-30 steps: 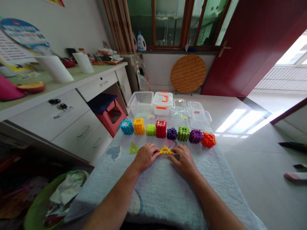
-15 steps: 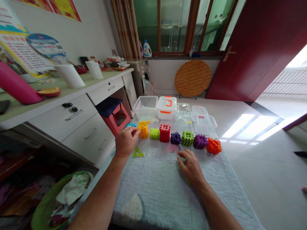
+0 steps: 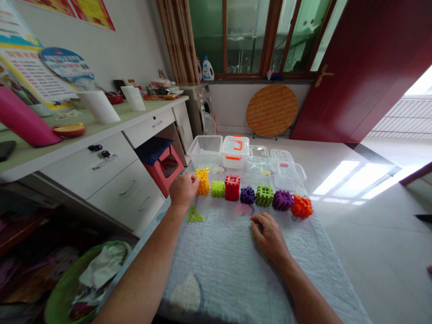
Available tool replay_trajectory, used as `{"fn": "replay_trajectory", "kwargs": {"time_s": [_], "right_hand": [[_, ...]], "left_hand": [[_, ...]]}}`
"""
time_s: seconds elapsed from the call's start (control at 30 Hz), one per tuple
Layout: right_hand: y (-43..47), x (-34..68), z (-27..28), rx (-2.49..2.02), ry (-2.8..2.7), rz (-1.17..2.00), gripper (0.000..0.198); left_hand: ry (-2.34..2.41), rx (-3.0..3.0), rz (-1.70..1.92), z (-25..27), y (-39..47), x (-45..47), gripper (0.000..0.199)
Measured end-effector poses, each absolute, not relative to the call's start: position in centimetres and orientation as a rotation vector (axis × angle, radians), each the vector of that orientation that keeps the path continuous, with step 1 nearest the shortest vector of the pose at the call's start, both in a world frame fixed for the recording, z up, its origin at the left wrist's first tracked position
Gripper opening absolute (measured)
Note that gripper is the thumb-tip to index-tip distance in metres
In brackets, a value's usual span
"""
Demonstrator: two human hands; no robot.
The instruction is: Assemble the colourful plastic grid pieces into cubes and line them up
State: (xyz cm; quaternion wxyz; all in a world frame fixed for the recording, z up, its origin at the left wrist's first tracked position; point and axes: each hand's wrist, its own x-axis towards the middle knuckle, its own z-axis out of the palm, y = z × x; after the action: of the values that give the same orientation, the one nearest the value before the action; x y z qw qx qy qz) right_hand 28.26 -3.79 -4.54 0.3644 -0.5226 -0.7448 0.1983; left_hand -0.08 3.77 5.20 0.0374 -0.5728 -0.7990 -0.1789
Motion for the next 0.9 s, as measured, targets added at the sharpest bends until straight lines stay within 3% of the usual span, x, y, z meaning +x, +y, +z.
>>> {"fn": "replay_trajectory", "kwargs": {"time_s": [0.33, 0.57, 0.77, 0.9], "right_hand": [[-3.8, 28.4, -4.4, -1.340, -1.906, 0.511, 0.016], [-3.6, 29.0, -4.1, -1.346, -1.842, 0.524, 0.018], [-2.9, 32.3, -3.0, -1.474, -1.722, 0.444, 0.019], [-3.4, 33.5, -2.1, -1.619, -2.005, 0.615, 0.011]], "left_hand": [[-2.377, -1.815, -0.465, 4.7, 3.7, -0.6, 0.023], [-2.220, -1.883, -0.701, 4.0, 1.7, -1.3, 0.026], [-2.012, -2.358, -0.592, -0.5, -2.5, -2.5, 0.028], [-2.007, -2.553, -0.512, -3.3, -3.6, -3.2, 0.033]]}}
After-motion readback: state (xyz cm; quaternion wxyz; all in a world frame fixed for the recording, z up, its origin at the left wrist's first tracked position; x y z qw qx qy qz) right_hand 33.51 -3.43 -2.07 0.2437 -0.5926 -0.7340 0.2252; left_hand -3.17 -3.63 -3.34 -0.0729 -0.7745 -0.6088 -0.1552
